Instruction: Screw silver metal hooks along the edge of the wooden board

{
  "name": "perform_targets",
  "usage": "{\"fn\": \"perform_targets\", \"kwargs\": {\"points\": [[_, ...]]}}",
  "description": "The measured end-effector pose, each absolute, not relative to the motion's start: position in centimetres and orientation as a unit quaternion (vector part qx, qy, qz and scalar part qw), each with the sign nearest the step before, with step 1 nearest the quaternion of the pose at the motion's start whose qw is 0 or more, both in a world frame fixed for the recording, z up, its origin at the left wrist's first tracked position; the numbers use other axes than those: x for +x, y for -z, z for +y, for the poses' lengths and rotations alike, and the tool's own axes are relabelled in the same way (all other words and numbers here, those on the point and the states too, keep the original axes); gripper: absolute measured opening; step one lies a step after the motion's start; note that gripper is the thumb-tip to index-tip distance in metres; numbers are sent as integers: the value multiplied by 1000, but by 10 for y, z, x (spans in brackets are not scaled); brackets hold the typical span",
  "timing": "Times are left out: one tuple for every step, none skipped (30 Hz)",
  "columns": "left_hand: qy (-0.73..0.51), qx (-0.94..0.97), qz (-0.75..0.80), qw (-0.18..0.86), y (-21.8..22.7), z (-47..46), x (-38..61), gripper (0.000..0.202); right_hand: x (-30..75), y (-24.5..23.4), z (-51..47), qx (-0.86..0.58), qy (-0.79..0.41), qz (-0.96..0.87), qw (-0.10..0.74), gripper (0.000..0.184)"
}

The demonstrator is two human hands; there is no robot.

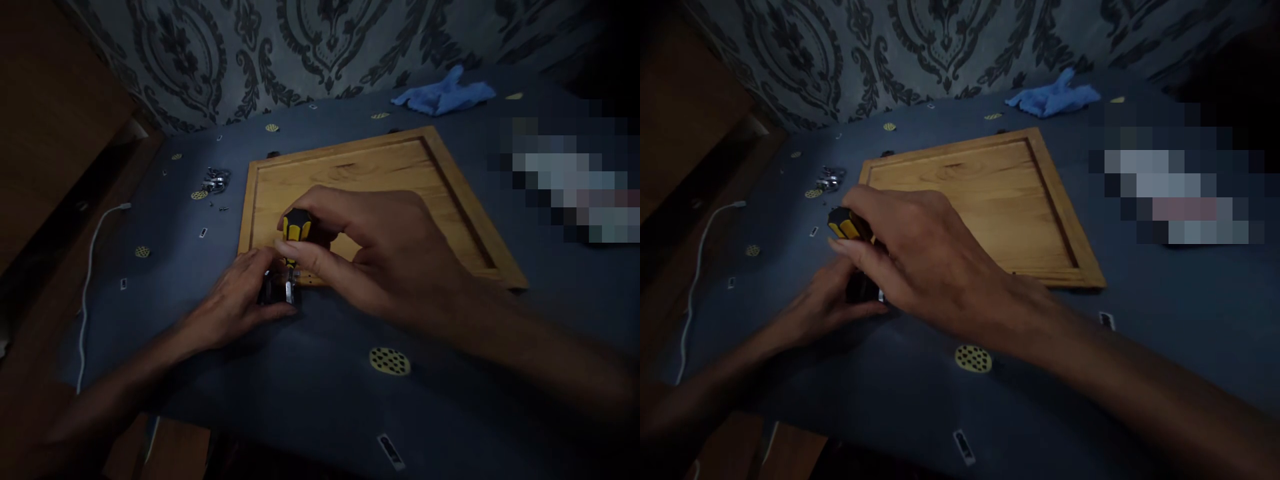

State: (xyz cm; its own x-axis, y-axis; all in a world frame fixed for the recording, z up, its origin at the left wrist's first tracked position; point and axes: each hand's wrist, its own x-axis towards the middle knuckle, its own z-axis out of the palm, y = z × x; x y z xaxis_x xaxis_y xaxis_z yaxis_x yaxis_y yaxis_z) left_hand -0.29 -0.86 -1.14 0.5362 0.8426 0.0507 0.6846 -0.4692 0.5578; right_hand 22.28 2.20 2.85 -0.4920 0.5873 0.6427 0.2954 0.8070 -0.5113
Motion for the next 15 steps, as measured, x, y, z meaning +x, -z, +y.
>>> {"fn": "perform_targets", "kwargs": {"points": [[-161,842,454,242,11,-9,-3,40,223,-28,22,-256,-169,-848,432,10],[-162,842,455,241,11,-8,-3,39,223,-28,22,-252,-169,-849,433,10],[-163,842,454,241,11,-8,-3,39,223,-28,22,-248,-168,-850,433,11],[-163,842,453,241,11,-8,-3,39,223,-28,22,-245,-167,-853,430,12],[-160,842,454,243,11,-8,-3,38,223,-28,21,-244,-167,-855,426,13],[-155,841,456,245,12,-8,-3,38,223,-29,20,-246,-168,-857,421,13],[-149,840,459,247,12,-8,-3,37,223,-30,18,-249,-172,-857,416,14],[-143,839,463,249,12,-8,-3,36,224,-30,17,-252,-179,-858,411,15],[-142,838,466,248,12,-9,-3,35,224,-31,16,-255,-187,-857,407,16],[-143,837,467,248,11,-9,-3,34,224,-32,15,-254,-196,-855,407,18],[-147,837,466,246,11,-10,-3,34,224,-32,14,-252,-204,-854,408,20],[-151,837,466,243,11,-10,-2,34,223,-32,13,-249,-210,-853,409,21],[-151,837,468,241,10,-10,-2,33,222,-31,12,-247,-210,-852,411,23],[-149,838,468,238,10,-10,-2,33,221,-30,12,-247,-207,-851,415,25],[-147,840,467,235,10,-10,-2,32,220,-29,12,-250,-201,-848,421,27]]}}
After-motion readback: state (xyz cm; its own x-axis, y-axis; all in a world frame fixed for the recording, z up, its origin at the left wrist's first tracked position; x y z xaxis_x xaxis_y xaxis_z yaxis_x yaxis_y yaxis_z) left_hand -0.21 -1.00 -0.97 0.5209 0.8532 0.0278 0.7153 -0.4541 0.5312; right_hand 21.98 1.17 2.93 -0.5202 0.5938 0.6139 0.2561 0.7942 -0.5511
